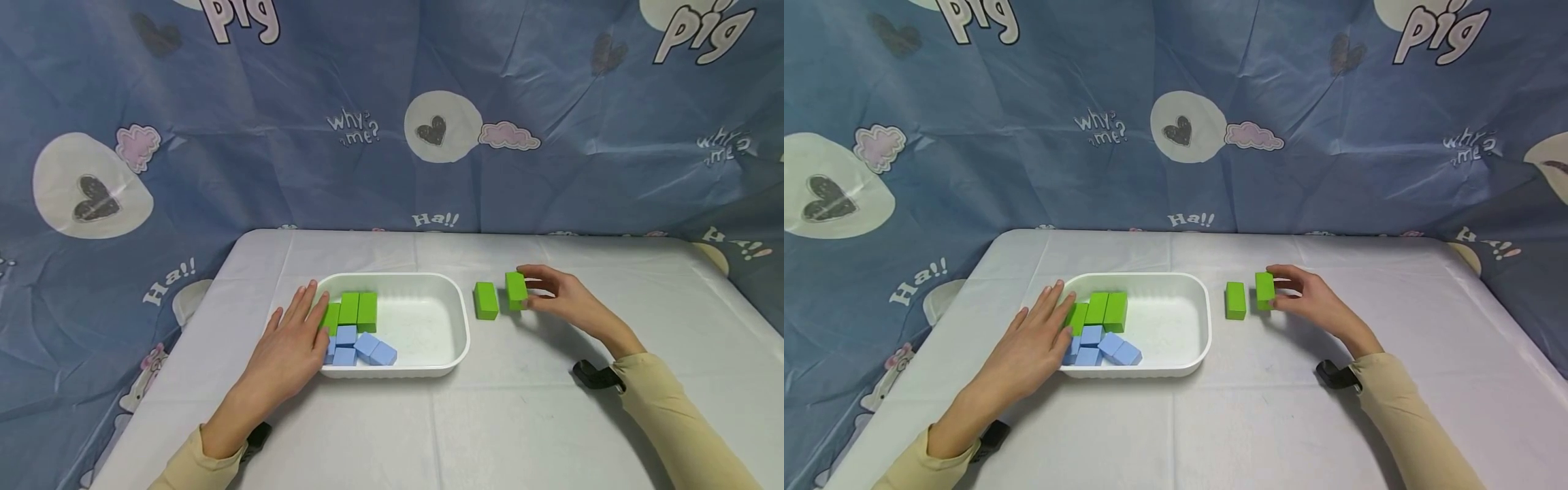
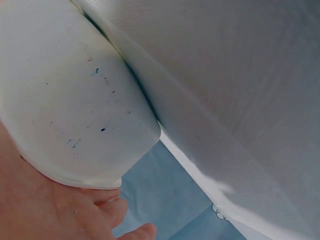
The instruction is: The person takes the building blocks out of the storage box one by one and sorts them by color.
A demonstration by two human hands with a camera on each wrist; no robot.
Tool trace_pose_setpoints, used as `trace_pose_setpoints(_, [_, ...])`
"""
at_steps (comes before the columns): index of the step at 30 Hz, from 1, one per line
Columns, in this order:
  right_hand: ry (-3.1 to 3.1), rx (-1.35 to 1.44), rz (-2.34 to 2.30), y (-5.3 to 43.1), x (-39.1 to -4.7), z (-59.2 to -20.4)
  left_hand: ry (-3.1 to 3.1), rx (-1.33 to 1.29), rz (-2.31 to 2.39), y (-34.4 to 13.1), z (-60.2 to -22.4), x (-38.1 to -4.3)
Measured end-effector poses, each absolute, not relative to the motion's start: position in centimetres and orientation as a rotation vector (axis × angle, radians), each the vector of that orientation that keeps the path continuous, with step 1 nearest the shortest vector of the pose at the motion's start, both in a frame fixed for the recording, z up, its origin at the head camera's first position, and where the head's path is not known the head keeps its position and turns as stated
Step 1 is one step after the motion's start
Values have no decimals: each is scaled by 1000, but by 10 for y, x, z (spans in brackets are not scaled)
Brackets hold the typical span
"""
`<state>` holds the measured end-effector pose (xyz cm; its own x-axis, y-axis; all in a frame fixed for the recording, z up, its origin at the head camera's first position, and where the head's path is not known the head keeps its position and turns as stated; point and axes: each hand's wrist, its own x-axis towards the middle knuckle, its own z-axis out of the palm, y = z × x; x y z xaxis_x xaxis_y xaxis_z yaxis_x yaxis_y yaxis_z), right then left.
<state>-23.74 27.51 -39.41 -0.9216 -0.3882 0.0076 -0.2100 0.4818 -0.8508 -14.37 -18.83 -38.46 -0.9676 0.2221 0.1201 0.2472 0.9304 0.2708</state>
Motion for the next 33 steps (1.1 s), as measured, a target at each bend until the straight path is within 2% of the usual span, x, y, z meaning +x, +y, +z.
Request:
trace_pose_setpoints(13, [2489, -629, -1386, 282, -240, -403, -2986, -363, -457, -188, -385, -143])
trace_pose_setpoints(33, [2508, -627, -1298, 286, -233, -398, -2985, -359, -439, -188, -386, -142])
